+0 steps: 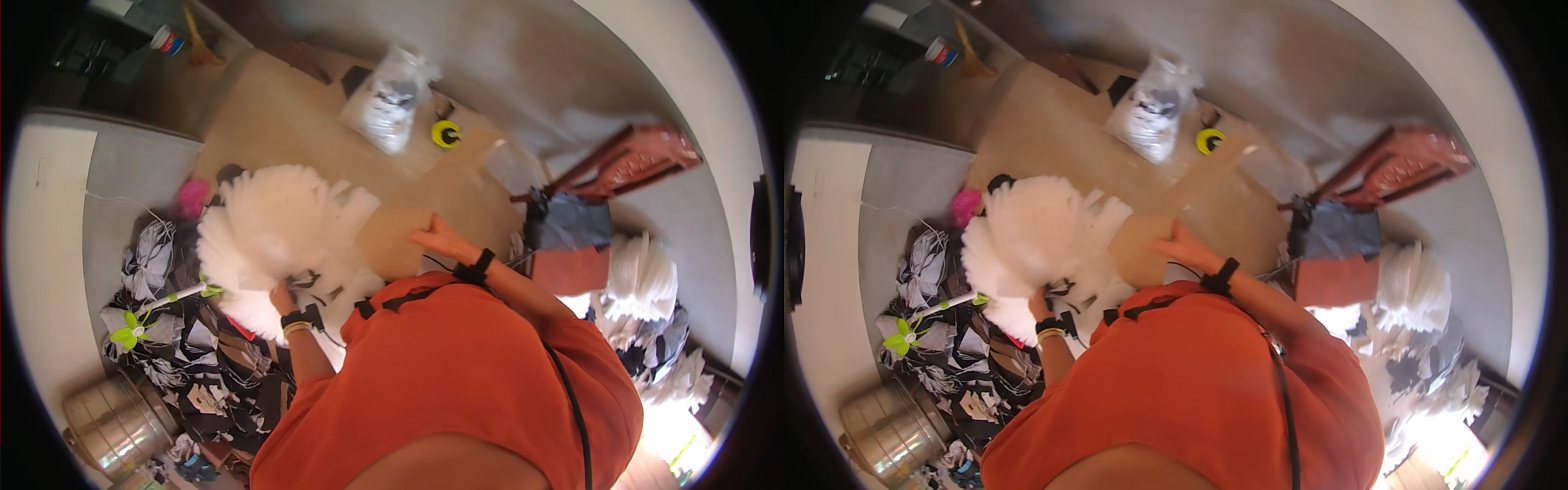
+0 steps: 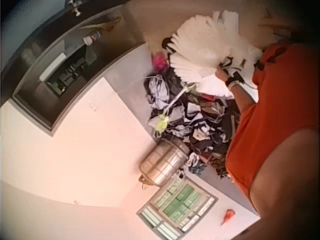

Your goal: The person gathers large pieces of white ruffled material from a pile, carries them to a table, and then uses scissors to cut a piece of the material before using a long handle tool to measure another section.

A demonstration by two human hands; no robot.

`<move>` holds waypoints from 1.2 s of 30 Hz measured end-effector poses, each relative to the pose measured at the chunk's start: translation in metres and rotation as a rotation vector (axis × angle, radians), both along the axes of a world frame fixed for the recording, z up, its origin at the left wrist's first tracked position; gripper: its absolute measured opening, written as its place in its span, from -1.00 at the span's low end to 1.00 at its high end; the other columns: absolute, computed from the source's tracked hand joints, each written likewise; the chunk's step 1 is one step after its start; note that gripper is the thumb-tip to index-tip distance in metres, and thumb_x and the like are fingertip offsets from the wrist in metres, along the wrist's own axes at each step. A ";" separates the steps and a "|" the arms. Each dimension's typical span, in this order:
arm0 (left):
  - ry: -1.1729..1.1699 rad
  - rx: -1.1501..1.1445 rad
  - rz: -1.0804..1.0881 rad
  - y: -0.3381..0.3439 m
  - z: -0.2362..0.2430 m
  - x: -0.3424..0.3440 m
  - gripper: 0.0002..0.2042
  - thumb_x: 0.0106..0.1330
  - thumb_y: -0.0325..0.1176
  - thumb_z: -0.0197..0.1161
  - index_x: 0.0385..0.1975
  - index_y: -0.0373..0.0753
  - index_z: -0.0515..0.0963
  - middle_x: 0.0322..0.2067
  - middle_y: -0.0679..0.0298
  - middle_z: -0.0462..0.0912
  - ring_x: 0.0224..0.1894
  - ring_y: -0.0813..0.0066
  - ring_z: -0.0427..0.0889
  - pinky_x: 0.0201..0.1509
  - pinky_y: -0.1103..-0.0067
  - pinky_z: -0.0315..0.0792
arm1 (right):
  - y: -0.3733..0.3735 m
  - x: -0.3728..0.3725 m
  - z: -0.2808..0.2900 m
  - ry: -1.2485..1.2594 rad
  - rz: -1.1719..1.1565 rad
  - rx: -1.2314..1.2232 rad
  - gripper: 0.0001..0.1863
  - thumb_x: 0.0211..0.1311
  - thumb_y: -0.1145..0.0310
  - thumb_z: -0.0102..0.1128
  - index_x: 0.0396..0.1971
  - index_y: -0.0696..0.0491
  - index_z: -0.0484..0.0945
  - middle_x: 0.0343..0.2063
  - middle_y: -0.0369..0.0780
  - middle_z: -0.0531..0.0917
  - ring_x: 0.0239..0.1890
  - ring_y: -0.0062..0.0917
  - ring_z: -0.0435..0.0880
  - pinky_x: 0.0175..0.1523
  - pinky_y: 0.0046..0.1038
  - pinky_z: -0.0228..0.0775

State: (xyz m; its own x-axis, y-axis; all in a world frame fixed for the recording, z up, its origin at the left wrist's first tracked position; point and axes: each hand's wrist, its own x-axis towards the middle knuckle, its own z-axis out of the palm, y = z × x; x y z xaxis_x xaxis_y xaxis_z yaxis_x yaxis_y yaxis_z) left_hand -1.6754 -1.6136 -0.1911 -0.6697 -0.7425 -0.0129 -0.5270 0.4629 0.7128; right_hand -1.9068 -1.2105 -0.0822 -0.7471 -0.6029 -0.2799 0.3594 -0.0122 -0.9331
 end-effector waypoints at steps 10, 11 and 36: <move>-0.003 0.210 0.446 -0.152 -0.010 -0.097 -0.74 -0.03 -0.36 0.31 -0.42 -0.39 0.46 -0.50 0.23 0.51 -0.46 0.51 0.43 -0.41 0.54 0.34 | -0.221 -0.102 0.038 -0.012 0.241 0.152 -0.49 0.12 0.39 0.18 0.09 0.20 0.34 -0.05 -0.25 0.53 -0.07 -0.57 0.49 -0.01 -0.50 0.38; 0.073 0.231 0.451 -0.165 -0.010 -0.111 -0.74 0.00 -0.37 0.31 -0.39 -0.38 0.44 -0.49 0.24 0.51 -0.47 0.53 0.42 -0.41 0.56 0.33 | -0.242 -0.116 0.047 0.022 0.301 0.156 -0.49 0.12 0.39 0.18 0.10 0.19 0.34 -0.04 -0.25 0.52 -0.06 -0.57 0.49 0.00 -0.50 0.38; 0.495 0.696 0.490 -0.447 0.146 -0.477 -0.62 0.10 -0.55 0.12 -0.03 -0.26 0.35 -0.18 0.28 0.54 -0.38 0.65 0.44 -0.49 0.72 0.29 | -0.658 -0.472 0.084 0.499 0.675 0.181 -0.71 0.05 0.37 0.10 -0.31 0.30 0.47 -0.46 -0.25 0.53 -0.37 -0.58 0.44 -0.24 -0.49 0.34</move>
State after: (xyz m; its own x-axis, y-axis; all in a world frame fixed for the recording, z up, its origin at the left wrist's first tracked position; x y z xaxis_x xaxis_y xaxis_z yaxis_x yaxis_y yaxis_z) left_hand -2.1528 -2.0607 -0.0455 -0.3373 -0.8724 -0.3537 -0.1175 -0.3338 0.9353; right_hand -2.3791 -1.8681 0.0019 -0.3056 -0.9405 -0.1485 -0.2174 0.2208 -0.9508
